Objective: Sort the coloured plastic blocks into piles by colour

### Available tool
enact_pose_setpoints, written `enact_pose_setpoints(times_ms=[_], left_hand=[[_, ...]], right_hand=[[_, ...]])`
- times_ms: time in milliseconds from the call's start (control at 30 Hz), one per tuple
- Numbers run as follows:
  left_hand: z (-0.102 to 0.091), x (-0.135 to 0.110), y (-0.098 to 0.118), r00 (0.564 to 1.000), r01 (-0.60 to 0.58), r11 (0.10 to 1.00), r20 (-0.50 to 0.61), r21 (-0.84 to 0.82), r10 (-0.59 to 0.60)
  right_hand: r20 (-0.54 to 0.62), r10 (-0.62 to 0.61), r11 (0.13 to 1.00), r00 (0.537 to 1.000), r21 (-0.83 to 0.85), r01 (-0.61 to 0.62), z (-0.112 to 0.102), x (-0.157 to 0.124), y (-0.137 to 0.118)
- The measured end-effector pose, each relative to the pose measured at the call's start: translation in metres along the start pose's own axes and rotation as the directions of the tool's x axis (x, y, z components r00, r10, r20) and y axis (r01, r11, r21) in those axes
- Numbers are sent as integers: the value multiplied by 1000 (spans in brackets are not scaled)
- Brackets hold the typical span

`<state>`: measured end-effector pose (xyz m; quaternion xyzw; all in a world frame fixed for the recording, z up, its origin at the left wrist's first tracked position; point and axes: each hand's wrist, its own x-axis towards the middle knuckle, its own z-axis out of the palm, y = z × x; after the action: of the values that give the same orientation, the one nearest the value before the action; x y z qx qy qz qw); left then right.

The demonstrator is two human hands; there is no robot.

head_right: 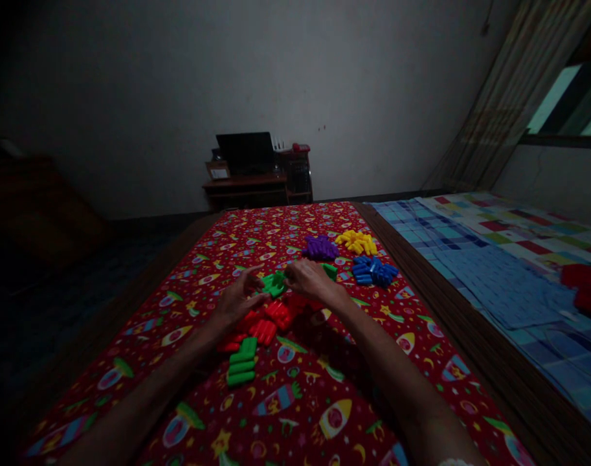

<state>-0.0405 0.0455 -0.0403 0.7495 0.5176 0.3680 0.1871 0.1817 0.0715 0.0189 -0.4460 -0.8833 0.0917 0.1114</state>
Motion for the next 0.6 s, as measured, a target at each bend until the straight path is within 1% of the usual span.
enact_pose_setpoints(times_ms=[67,133,200,333,433,500,567,600], left_hand=[[-2,-1,-5,999,-43,990,-3,137,44],[-4,-1,-10,998,-56,965,34,256,49],[-3,1,-11,997,-30,939,71,343,5],[-1,5,-6,982,70,888,125,455,-141],[-1,7,-3,966,123,872,146,473,-215],[-4,8,-6,971,122,877,127,464,-202],[-8,10,-11,985,96,898,90,429,-149],[-11,11,-12,991,69,915,78,397,-109]], right_hand=[[8,127,980,992,-155,-124,-11,-3,11],[31,253,937,967,-258,-237,-18,-6,23],[46,344,895,938,-319,-312,-20,-7,30],[-1,419,841,908,-376,-389,-16,-8,35],[-58,414,838,909,-366,-405,-21,-9,31],[-105,366,867,925,-323,-380,-25,-10,26],[-133,271,925,953,-237,-296,-24,-9,18],[-139,198,959,970,-178,-222,-21,-9,13]])
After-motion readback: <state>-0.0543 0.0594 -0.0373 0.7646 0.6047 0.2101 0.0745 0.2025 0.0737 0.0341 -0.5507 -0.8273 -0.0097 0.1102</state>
